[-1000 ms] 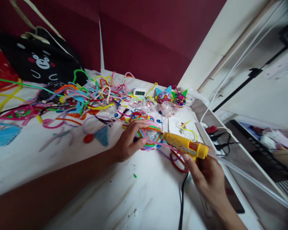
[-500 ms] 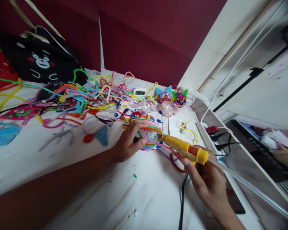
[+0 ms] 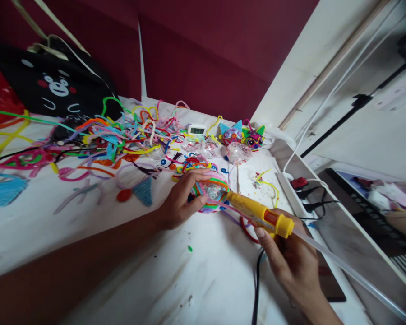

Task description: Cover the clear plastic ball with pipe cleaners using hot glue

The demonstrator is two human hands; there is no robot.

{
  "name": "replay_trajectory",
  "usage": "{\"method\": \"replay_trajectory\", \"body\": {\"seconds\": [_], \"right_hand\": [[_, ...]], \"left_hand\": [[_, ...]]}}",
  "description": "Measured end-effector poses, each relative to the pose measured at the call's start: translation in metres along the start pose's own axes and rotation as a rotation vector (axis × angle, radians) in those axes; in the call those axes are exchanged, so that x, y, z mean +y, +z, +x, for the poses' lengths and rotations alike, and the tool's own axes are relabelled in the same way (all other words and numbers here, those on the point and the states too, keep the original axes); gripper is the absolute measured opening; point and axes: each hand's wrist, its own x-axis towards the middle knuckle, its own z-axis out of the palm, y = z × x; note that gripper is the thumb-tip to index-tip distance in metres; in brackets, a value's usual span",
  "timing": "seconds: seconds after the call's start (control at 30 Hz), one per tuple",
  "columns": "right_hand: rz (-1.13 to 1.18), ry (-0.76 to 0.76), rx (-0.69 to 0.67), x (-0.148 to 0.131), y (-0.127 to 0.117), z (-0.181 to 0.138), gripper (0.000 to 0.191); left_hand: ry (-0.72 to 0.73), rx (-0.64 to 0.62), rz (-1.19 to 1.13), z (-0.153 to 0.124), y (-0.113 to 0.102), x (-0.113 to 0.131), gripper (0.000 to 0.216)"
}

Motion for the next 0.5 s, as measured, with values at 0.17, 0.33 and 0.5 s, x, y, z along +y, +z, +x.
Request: {"method": "replay_trajectory", "body": {"seconds": [0.17, 0.33, 0.5], "right_hand": [[-0.019, 0.003, 0.009, -0.0004, -0.0004, -0.0020, 0.022], [0.011, 0.006, -0.006, -0.0014, -0.0003, -0.0035, 0.023], [0.006, -0.016, -0.018, -0.0009, 0.0000, -0.0029, 0.023]], "left_hand": [[-0.009, 0.005, -0.007, -0.0004, 0.0003, 0.0012, 0.037], [-0.007, 0.032, -0.024, -0.0006, 0.0017, 0.0011, 0.036], [-0.011, 0.002, -0.011, 0.0004, 0.0009, 0.0021, 0.037]]}}
